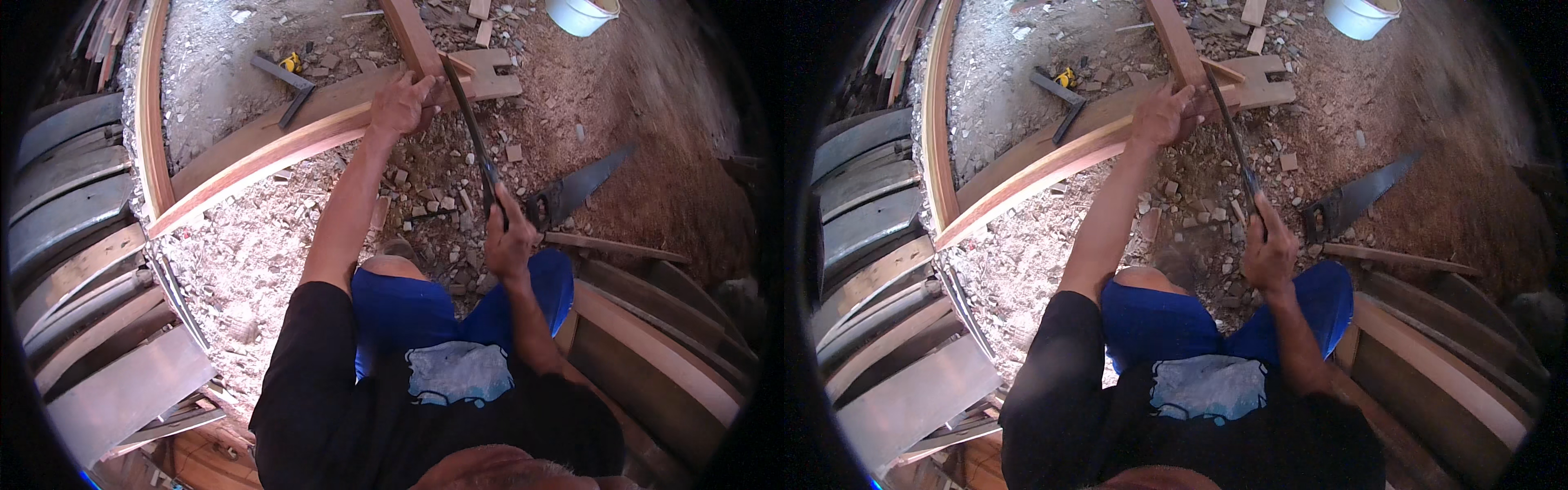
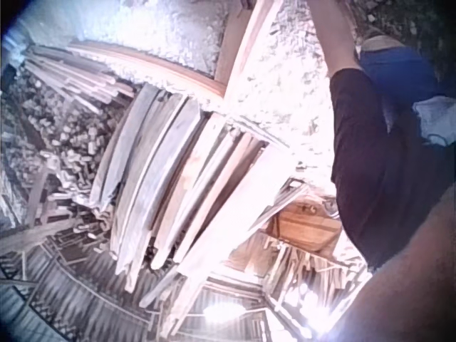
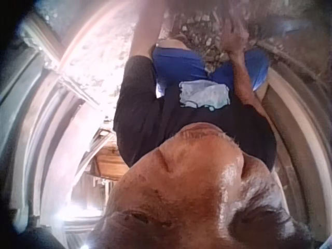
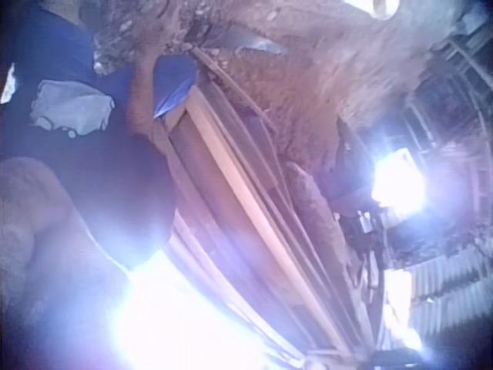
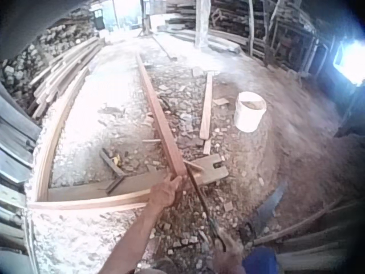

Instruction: The person kneels on the ground and uses a hand saw to cut a wooden plank, then uses a hammer to drive nails into the frame to join the pieces. The person adjusts the plank and continues hammering to secure the joint.

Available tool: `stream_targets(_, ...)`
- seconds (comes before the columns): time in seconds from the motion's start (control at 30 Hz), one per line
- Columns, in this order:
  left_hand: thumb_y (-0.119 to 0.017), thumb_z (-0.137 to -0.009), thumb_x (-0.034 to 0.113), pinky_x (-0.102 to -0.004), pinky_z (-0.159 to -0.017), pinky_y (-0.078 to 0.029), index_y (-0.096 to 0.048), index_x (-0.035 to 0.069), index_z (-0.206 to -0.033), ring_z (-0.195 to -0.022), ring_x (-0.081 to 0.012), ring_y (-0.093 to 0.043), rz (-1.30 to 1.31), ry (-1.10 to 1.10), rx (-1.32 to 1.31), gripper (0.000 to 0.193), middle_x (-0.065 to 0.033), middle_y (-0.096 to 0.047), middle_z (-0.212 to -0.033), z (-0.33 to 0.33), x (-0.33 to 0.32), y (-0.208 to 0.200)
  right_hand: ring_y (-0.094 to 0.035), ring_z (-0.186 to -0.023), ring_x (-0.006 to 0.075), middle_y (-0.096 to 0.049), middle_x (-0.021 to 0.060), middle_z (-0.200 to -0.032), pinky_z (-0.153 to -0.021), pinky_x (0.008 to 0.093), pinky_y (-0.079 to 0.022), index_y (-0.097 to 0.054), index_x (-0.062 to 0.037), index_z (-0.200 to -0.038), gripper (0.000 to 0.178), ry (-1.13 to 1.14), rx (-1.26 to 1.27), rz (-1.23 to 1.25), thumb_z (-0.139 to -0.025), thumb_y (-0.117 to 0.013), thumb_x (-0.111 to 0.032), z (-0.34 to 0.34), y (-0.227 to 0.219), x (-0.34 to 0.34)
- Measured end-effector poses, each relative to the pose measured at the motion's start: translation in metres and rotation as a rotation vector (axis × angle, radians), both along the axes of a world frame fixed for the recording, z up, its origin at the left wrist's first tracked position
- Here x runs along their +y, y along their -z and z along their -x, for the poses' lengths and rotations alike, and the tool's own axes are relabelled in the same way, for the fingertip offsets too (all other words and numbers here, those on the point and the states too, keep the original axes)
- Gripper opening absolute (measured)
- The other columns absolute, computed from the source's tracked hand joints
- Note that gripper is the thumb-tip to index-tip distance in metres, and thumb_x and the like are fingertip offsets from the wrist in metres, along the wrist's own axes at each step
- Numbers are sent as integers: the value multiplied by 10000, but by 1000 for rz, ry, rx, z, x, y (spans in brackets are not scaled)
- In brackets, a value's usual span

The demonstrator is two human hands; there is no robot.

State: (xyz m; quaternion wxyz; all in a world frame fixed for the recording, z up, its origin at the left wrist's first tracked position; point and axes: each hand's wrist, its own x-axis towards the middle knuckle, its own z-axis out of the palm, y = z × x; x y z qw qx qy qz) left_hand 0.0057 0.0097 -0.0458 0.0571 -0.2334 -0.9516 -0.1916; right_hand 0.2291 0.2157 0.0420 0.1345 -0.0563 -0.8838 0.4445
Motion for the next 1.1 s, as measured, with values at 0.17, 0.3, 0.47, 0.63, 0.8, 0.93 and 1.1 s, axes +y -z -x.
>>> stream_targets(0.17,-621,-1009,386,-538,-942,-589,-641,241,-1327,-1201,-427,-665,-47,42,-222,349,-207,-670,-1303,-8,24,-50,-712,-1047,457,-723,290,-1169,-924,496,-554,-662,-120,-1413,382,103,-214,-154,-1039,-606,-168,129,-9,-14)
stream_targets(0.3,-666,-983,374,-545,-925,-586,-639,217,-1259,-1224,-433,-658,-65,17,-87,318,-221,-655,-1357,-2,-5,-16,-710,-1109,434,-722,271,-1226,-969,475,-546,-658,-79,-1407,389,46,-239,-121,-1035,-611,-181,91,-16,-17)
stream_targets(0.47,-767,-911,374,-548,-905,-581,-641,212,-1236,-1210,-435,-660,-100,20,-85,384,-226,-672,-1305,-4,5,-21,-741,-1083,372,-733,251,-1215,-943,421,-555,-648,-59,-1420,388,17,-107,-17,-1053,-604,-175,2,0,8)
stream_targets(0.63,-783,-894,415,-541,-925,-578,-648,220,-1251,-1186,-427,-669,-68,55,-244,428,-207,-687,-1252,-6,21,-51,-720,-1015,468,-738,285,-1107,-897,499,-563,-672,-135,-1404,383,90,-97,-156,-1024,-638,-162,130,5,-17)
stream_targets(0.8,-804,-869,423,-545,-926,-571,-648,212,-1251,-1173,-418,-660,-66,-3,-146,464,-187,-686,-1167,-10,1,-30,-729,-960,453,-741,287,-1045,-870,454,-574,-660,-102,-1413,392,62,-257,-30,-1032,-640,-189,61,-21,-18)
stream_targets(0.93,-825,-850,391,-552,-924,-572,-648,199,-1231,-1162,-414,-661,-121,-14,-67,462,-184,-679,-1159,-5,4,-23,-751,-925,402,-745,278,-1045,-855,419,-578,-657,-112,-1420,391,16,23,46,-1038,-638,-193,3,16,2)
stream_targets(1.1,-853,-817,365,-529,-924,-577,-645,195,-1235,-1148,-417,-662,-103,92,-159,497,-197,-672,-1160,-9,14,-34,-733,-943,454,-746,273,-1023,-856,475,-572,-648,-128,-1426,400,87,-37,-153,-1037,-632,-218,136,22,-18)
